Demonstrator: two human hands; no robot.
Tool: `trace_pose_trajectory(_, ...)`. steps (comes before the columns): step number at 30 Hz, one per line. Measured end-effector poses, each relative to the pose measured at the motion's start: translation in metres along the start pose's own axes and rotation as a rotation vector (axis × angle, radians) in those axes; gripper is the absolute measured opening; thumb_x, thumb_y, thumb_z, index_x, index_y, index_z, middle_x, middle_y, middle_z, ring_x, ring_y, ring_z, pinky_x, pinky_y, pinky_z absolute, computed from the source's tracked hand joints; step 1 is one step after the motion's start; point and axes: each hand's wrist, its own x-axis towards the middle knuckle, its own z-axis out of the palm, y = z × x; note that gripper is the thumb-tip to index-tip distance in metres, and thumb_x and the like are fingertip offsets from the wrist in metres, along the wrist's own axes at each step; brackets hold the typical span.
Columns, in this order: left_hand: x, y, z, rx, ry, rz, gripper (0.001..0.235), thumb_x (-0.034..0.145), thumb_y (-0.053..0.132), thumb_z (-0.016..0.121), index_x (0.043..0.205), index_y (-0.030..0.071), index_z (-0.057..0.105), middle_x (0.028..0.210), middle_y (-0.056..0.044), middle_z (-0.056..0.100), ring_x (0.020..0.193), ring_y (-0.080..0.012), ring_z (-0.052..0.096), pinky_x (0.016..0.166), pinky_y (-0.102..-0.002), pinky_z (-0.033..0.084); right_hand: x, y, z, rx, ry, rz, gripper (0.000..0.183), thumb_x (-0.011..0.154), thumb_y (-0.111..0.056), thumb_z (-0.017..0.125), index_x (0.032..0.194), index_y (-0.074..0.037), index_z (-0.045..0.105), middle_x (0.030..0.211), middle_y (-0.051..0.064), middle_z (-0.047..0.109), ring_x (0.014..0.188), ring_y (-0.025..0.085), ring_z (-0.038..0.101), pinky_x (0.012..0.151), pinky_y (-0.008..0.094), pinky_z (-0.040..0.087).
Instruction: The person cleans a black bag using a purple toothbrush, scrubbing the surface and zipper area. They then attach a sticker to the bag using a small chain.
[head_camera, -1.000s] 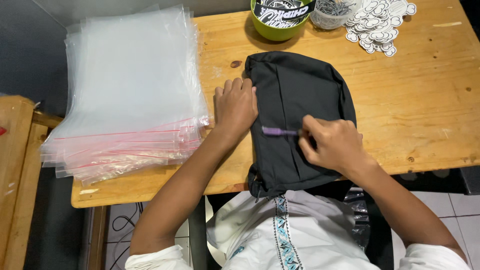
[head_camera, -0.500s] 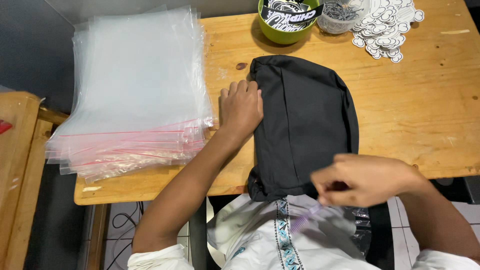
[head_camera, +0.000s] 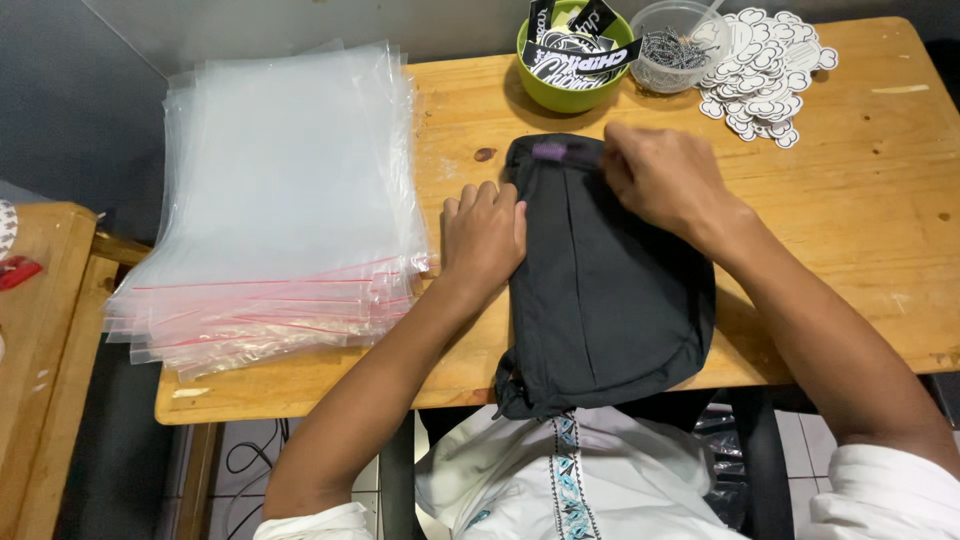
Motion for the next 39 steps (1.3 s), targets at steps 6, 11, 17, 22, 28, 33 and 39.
trace_pose_trajectory(6, 0.003, -0.001, 0.01, 0.006, 0.002, -0.011, 0.024, 0.098, 0.033, 0.049, 0.1, 0.011, 0.058, 0.084, -0.008, 0.052, 0.088, -0.0315, 0.054, 0.076, -0.047, 0.039, -0.014, -0.037, -0.051, 0.427, -0.154, 0.033, 0.018, 0.082, -0.024, 0.066, 0.093, -0.01, 0.061, 0.077, 0.014, 0.071, 0.083, 0.042, 0.07, 0.071, 0.055, 0.052)
trace_pose_trajectory(11, -0.001, 0.001, 0.009, 0.057, 0.065, 0.019, 0.023, 0.098, 0.031, 0.051, 0.096, 0.01, 0.059, 0.08, -0.006, 0.051, 0.083, -0.0288, 0.054, 0.072, -0.043, 0.039, -0.015, 0.011, 0.005, -0.067, 0.193, 0.017, 0.014, 0.095, -0.028, 0.067, 0.098, -0.018, 0.058, 0.079, 0.004, 0.064, 0.079, 0.03, 0.071, 0.065, 0.044, 0.055)
trace_pose_trajectory(17, 0.005, 0.029, -0.036, -0.239, 0.212, 0.192, 0.024, 0.096, 0.02, 0.059, 0.115, 0.005, 0.053, 0.1, -0.011, 0.049, 0.098, -0.0345, 0.052, 0.084, -0.043, 0.042, -0.047, -0.005, -0.04, 0.103, 0.062, 0.191, 0.016, 0.092, -0.026, 0.068, 0.103, -0.017, 0.061, 0.079, 0.007, 0.069, 0.082, 0.037, 0.07, 0.068, 0.052, 0.054)
trace_pose_trajectory(22, -0.013, 0.048, -0.034, -0.565, -0.192, 0.535, 0.05, 0.104, 0.028, 0.05, 0.143, -0.001, 0.042, 0.156, -0.024, 0.032, 0.147, -0.0458, 0.029, 0.122, -0.054, 0.028, -0.113, -0.008, -0.062, 0.02, -0.261, 0.242, 0.012, 0.088, -0.027, 0.064, 0.099, -0.021, 0.062, 0.084, 0.001, 0.074, 0.079, 0.032, 0.07, 0.063, 0.047, 0.049)
trace_pose_trajectory(28, -0.011, 0.049, -0.032, -0.433, -0.203, 0.518, 0.05, 0.099, 0.031, 0.056, 0.138, 0.001, 0.051, 0.154, -0.024, 0.035, 0.146, -0.042, 0.03, 0.117, -0.053, 0.033, -0.192, -0.023, -0.103, 0.381, -0.637, 0.377, 0.018, 0.09, -0.034, 0.07, 0.079, -0.02, 0.07, 0.056, -0.003, 0.068, 0.051, 0.014, 0.055, 0.056, 0.028, 0.042)
trace_pose_trajectory(33, -0.012, 0.05, -0.036, -0.424, -0.248, 0.52, 0.051, 0.1, 0.032, 0.056, 0.141, 0.001, 0.049, 0.156, -0.024, 0.031, 0.147, -0.0421, 0.026, 0.116, -0.054, 0.032, -0.22, -0.015, -0.104, 0.491, -0.387, 0.384, 0.024, 0.09, -0.027, 0.069, 0.073, -0.014, 0.059, 0.05, -0.002, 0.057, 0.046, 0.014, 0.044, 0.05, 0.03, 0.035)
trace_pose_trajectory(39, -0.013, 0.05, -0.033, -0.41, -0.258, 0.51, 0.052, 0.1, 0.032, 0.057, 0.142, 0.003, 0.05, 0.158, -0.022, 0.03, 0.148, -0.0409, 0.025, 0.114, -0.055, 0.034, -0.227, 0.007, -0.086, -0.51, -0.007, 0.258, 0.023, 0.106, -0.036, 0.057, 0.089, -0.021, 0.054, 0.081, -0.003, 0.066, 0.063, 0.023, 0.065, 0.042, 0.04, 0.041)
